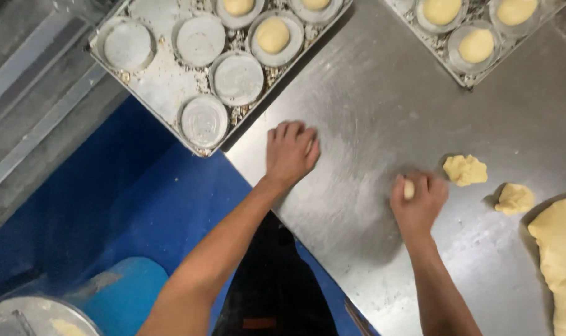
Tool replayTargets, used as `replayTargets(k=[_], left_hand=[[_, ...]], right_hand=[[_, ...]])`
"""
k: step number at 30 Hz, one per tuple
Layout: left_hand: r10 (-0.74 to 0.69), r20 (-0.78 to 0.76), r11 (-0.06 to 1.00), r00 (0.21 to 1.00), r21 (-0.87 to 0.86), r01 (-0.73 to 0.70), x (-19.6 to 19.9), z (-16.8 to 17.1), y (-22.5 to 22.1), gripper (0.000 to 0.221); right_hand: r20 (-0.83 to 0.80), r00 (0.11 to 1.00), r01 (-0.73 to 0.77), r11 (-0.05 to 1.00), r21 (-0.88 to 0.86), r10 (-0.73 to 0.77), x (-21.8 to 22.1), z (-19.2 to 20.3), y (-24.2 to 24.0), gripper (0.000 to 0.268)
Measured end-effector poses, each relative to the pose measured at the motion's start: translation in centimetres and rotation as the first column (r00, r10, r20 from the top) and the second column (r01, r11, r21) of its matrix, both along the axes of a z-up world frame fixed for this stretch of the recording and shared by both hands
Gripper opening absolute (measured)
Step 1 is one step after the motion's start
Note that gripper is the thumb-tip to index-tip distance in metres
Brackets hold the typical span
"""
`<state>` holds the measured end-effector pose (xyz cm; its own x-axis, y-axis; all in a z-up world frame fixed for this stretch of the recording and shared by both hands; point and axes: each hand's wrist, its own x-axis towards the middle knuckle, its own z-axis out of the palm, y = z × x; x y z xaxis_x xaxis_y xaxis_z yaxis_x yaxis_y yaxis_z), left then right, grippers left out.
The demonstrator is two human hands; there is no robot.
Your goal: The recorder shapes small portions of dough into spheres and places them into individual circular baking tins on a larger tray.
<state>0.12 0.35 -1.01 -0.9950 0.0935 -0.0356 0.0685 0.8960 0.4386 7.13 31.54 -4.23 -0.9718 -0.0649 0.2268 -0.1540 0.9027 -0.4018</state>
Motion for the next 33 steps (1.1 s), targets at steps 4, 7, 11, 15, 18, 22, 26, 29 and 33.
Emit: replayTargets(k=[4,7,11,15,18,22,26,29,33], left_hand=[[0.048,-0.191,0.989,0.98,0.146,-0.02,4.0,3.0,0.4,0.073],[0.202,-0.072,0.949,0.977,0.262,-0.177,9.9,4.1,-2.3,0.088],[0.321,-0.057,0.914,0.945,0.278,-0.294,14.5,3.8,-4.7,0.075],[0.277,0.001,0.913,0.961,0.312,-0.264,13.0,4.0,-3.8,0.058],[0.201,-0.015,0.904,0.979,0.388,-0.18,8.4,4.6,-1.7,0.058],[0.156,-0.048,0.887,0.987,0.446,-0.119,4.0,5.5,-0.5,0.071],[0.048,0.029,0.899,0.998,0.435,-0.056,2.6,4.3,-1.2,0.061],[0.058,0.179,0.859,0.982,0.493,-0.141,1.2,6.7,-1.2,0.045],[0.121,0.255,0.802,0.959,0.544,-0.246,1.0,8.6,-1.0,0.039]], right_hand=[[0.013,1.0,0.011,0.995,-0.095,-0.01,-1.3,1.0,-3.0,0.021],[0.05,0.999,-0.013,0.987,-0.158,0.022,1.1,4.8,-3.3,0.053],[0.192,0.979,0.134,0.94,-0.313,-0.076,3.6,5.0,-1.1,0.084],[0.28,0.958,0.191,0.861,-0.472,-0.059,4.5,5.0,-0.2,0.081],[0.308,0.948,0.213,0.882,-0.419,-0.083,3.7,6.1,-1.2,0.07],[0.292,0.953,0.19,0.911,-0.366,-0.082,1.9,7.3,-3.7,0.073],[0.307,0.941,0.225,0.939,-0.261,-0.14,1.2,6.1,-4.1,0.063],[0.287,0.941,0.249,0.94,-0.235,-0.178,0.8,6.9,-3.4,0.046],[0.212,0.932,0.342,0.908,-0.241,-0.295,1.1,8.0,-2.3,0.041]])
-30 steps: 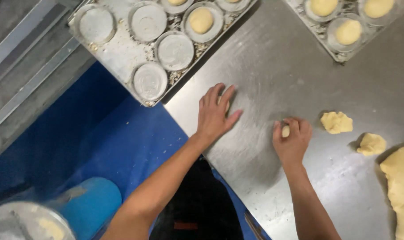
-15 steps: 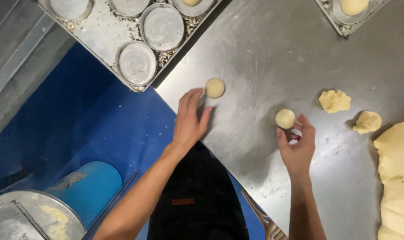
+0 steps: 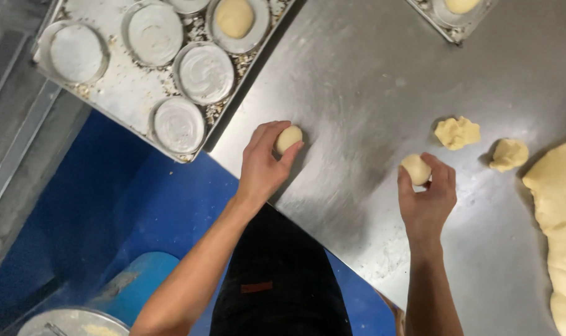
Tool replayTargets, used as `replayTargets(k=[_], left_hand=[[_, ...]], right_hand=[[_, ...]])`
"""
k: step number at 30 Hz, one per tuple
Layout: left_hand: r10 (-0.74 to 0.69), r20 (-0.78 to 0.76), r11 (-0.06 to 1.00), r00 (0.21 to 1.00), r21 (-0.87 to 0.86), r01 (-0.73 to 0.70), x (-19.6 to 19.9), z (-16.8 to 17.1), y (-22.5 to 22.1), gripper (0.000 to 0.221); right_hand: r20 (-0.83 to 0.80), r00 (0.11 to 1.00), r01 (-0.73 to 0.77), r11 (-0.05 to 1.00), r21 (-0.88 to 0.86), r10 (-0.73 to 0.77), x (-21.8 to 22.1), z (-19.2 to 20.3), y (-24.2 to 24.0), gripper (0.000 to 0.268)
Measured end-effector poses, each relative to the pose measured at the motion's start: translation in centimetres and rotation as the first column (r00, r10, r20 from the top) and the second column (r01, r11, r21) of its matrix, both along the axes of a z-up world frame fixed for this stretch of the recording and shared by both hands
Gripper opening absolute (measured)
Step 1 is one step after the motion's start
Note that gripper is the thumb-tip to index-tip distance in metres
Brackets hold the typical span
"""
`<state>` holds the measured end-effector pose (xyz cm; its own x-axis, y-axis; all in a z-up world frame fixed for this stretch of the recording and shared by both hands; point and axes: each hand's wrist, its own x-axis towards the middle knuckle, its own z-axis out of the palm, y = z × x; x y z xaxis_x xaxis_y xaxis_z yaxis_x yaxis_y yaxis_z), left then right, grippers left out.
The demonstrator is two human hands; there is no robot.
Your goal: The recorder shapes small portions of dough into spheres and places them into individual circular baking tins on a larger tray.
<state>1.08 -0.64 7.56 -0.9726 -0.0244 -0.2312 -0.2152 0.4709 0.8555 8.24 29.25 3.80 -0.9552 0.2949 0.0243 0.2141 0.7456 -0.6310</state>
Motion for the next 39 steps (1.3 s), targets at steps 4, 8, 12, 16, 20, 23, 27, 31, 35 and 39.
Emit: replayTargets(k=[4,8,12,16,20,23,27,31,35,39], left_hand=[[-0.243,-0.178,0.951,0.953,-0.237,0.199,-0.3,-4.6,-0.4,0.048],[-0.426,-0.279,0.887,0.861,-0.318,0.336,-1.9,-7.3,-2.0,0.073],[-0.427,-0.331,0.903,0.841,-0.197,0.381,-0.4,-6.9,-2.4,0.08],[-0.381,-0.343,0.924,0.859,-0.113,0.364,-1.2,-6.1,-2.5,0.077],[-0.385,-0.276,0.923,0.881,-0.134,0.361,-1.3,-7.2,-1.2,0.049],[-0.365,-0.29,0.931,0.884,-0.095,0.353,-2.2,-5.9,1.9,0.039],[-0.433,-0.31,0.901,0.847,-0.174,0.397,-4.3,-6.1,7.5,0.046],[-0.449,-0.314,0.89,0.837,-0.239,0.388,-4.2,-7.3,6.9,0.07],[-0.338,-0.246,0.941,0.909,-0.089,0.326,-1.3,-7.2,4.9,0.082],[-0.474,-0.334,0.875,0.815,-0.283,0.393,-3.7,-6.6,7.5,0.066]], right_hand=[[-0.03,1.0,0.004,1.0,-0.019,-0.005,-1.0,0.1,0.2,0.045],[-0.077,0.994,-0.059,0.982,0.181,0.074,-1.7,-1.7,4.4,0.06],[0.114,0.937,0.342,0.932,-0.123,-0.329,-1.4,-1.3,6.6,0.042],[0.269,0.945,0.254,0.935,-0.246,-0.186,-1.1,-1.8,2.1,0.044],[0.022,0.998,-0.058,0.998,0.003,0.057,-0.1,-4.2,-1.7,0.052],[-0.123,0.99,0.075,0.993,0.087,-0.064,0.5,-6.6,-2.4,0.049],[-0.179,0.97,0.146,0.984,-0.1,-0.163,1.4,-7.2,-2.0,0.064],[-0.183,0.977,0.099,0.993,-0.061,-0.109,0.7,-5.7,-2.0,0.069],[-0.223,0.955,0.119,0.94,-0.321,-0.197,1.1,-5.6,-2.3,0.072],[-0.298,0.95,0.084,0.995,-0.045,-0.094,0.9,-6.5,-1.6,0.057]])
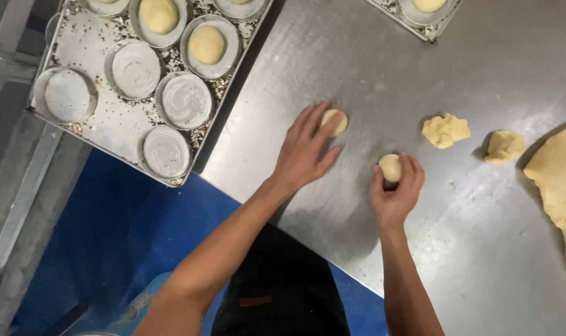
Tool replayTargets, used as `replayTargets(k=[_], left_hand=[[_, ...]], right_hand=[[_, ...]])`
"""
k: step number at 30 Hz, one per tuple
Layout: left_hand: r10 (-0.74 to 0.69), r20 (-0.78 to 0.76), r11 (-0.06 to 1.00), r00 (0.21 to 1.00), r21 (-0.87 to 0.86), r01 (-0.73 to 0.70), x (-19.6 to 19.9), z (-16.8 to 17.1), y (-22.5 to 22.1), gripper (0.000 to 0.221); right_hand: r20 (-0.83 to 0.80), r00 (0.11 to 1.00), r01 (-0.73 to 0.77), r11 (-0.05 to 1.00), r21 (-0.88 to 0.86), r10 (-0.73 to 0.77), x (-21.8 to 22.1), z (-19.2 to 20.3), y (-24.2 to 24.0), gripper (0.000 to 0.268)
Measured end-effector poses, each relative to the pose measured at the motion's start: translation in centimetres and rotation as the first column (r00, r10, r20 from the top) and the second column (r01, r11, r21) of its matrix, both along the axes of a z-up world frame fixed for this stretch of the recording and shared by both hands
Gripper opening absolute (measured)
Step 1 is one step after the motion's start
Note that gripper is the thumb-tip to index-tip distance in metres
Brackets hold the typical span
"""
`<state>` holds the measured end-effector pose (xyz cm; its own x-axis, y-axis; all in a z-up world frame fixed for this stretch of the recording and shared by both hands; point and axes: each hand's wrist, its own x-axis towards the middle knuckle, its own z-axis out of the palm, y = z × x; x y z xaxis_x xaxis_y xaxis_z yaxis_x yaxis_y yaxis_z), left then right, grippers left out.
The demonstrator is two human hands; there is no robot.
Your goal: The recorder shapes small portions of dough into spheres and places them into individual circular baking tins on a larger tray.
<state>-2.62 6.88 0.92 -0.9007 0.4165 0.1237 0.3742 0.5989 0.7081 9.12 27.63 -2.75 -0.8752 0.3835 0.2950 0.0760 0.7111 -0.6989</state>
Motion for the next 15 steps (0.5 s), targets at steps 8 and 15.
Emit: replayTargets(k=[8,15], left_hand=[[-0.038,0.005,0.994,0.999,-0.105,0.038,5.3,1.9,-4.6,0.038],[0.142,-0.216,0.958,0.966,-0.214,-0.188,3.2,-2.1,-0.3,0.043]], right_hand=[[0.245,0.965,-0.055,0.987,-0.153,0.091,2.4,3.2,2.6,0.037],[0.146,0.988,-0.083,0.972,0.22,0.052,-4.3,0.6,-3.5,0.032]])
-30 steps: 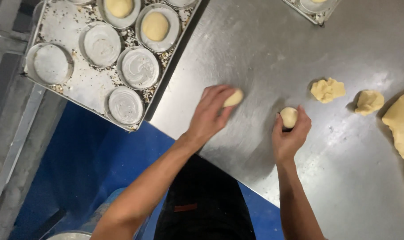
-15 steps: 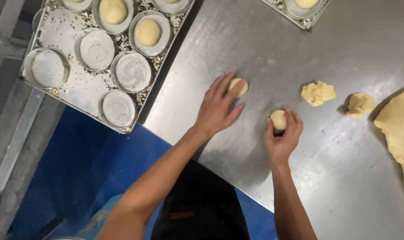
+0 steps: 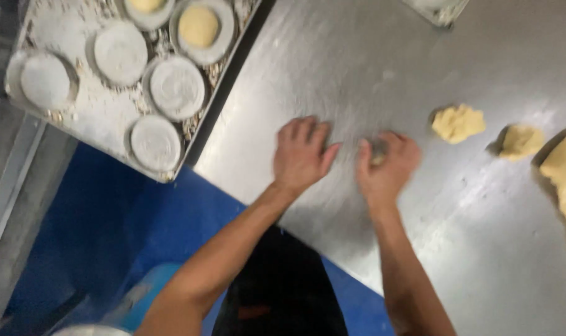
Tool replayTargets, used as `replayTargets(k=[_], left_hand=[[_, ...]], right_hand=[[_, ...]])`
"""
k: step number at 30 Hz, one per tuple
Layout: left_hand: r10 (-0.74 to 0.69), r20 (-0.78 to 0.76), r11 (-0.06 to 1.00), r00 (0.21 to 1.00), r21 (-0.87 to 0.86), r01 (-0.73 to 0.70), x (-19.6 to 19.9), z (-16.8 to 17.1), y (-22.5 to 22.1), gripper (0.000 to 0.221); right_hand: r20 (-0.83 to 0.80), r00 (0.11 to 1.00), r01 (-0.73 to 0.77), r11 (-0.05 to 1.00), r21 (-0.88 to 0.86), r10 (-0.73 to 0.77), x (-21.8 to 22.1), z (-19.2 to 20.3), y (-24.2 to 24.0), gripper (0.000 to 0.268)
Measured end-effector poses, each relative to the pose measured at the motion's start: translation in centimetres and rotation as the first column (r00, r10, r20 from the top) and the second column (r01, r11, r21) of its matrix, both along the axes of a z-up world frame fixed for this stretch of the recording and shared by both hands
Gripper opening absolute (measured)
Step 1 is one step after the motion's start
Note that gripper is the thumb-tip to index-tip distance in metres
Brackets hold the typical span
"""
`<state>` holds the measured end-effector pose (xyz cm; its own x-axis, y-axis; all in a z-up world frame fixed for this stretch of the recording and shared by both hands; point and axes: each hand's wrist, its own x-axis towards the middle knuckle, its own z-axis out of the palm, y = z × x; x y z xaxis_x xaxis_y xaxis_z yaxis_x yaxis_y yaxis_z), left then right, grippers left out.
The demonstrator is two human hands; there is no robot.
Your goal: The recorder shapes small portions of dough into spheres and places them into individual circular baking tins on a larger tray.
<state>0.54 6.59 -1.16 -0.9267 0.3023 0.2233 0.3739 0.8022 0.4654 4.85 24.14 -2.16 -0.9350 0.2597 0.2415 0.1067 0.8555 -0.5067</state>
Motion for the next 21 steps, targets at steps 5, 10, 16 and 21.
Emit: replayTargets(k=[5,10,16,21], left_hand=[[-0.257,-0.017,0.956,0.966,-0.152,0.252,6.8,-3.2,-5.1,0.037],[-0.119,0.138,0.978,0.983,-0.154,0.14,-0.8,0.8,-4.3,0.041],[-0.188,0.005,0.981,0.982,-0.042,0.188,6.7,-1.6,-3.2,0.041],[-0.086,0.063,0.989,0.994,-0.113,0.093,-1.3,0.3,-5.9,0.037]], right_hand=[[0.058,0.974,-0.22,0.975,0.011,0.219,6.6,-2.3,2.3,0.017],[0.037,0.999,-0.027,0.987,0.159,0.022,4.1,-5.3,7.6,0.006],[-0.076,0.972,-0.227,0.971,-0.079,0.221,5.5,-0.6,1.6,0.016],[0.026,0.997,-0.076,0.992,0.099,0.074,2.0,-3.5,7.4,0.012]])
